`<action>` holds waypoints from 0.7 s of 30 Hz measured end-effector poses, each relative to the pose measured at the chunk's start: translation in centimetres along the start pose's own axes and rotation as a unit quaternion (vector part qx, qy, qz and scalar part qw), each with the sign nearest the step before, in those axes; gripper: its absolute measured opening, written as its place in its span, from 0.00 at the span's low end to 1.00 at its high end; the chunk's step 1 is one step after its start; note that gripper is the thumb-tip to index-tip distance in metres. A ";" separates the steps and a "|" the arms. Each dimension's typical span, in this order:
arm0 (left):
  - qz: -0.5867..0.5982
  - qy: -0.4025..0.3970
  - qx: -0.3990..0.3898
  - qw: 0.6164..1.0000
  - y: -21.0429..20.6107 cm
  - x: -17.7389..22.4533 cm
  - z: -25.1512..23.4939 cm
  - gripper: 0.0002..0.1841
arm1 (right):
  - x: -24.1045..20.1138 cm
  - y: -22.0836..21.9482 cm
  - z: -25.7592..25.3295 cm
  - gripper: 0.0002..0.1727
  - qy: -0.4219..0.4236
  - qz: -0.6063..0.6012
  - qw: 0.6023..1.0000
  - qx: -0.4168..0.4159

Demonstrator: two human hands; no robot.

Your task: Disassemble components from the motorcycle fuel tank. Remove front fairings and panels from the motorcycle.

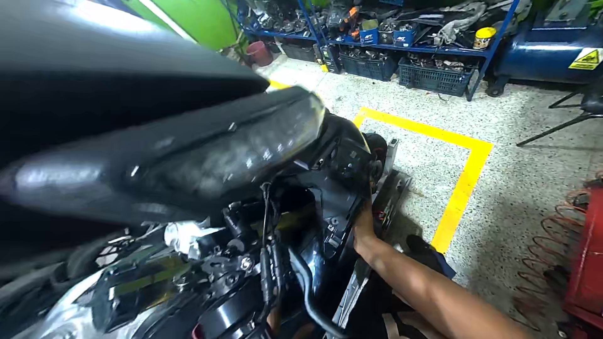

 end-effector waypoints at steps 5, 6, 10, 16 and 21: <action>-0.003 -0.060 -0.102 0.993 -3.0 4.0 -7.0 0.57 | 0.8 1.3 -0.4 0.27 0.042 0.093 0.995 -0.004; 0.003 -0.041 -0.168 0.985 -2.7 4.3 -7.4 0.55 | 0.5 1.6 -0.8 0.26 0.065 0.142 0.988 -0.015; -0.025 -0.056 -0.148 0.987 -4.1 2.3 -7.4 0.59 | 0.2 3.0 -0.8 0.25 0.122 0.232 0.964 -0.044; 0.000 -0.128 0.007 0.992 -2.8 1.9 -6.5 0.61 | -0.2 1.7 3.8 0.36 0.180 0.312 0.931 -0.068; 0.019 -0.131 -0.043 0.990 0.2 4.1 -6.8 0.59 | -1.2 3.4 5.3 0.29 0.220 0.185 0.953 -0.099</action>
Point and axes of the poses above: each hand's wrist, its own z-axis away from the middle knuckle, its own y-axis out of the back of the hand, x = y × z, the point moved 5 cm from there along -z, towards the middle knuckle, and after that the axes turned 3 degrees about -z, right-handed, at the moved point
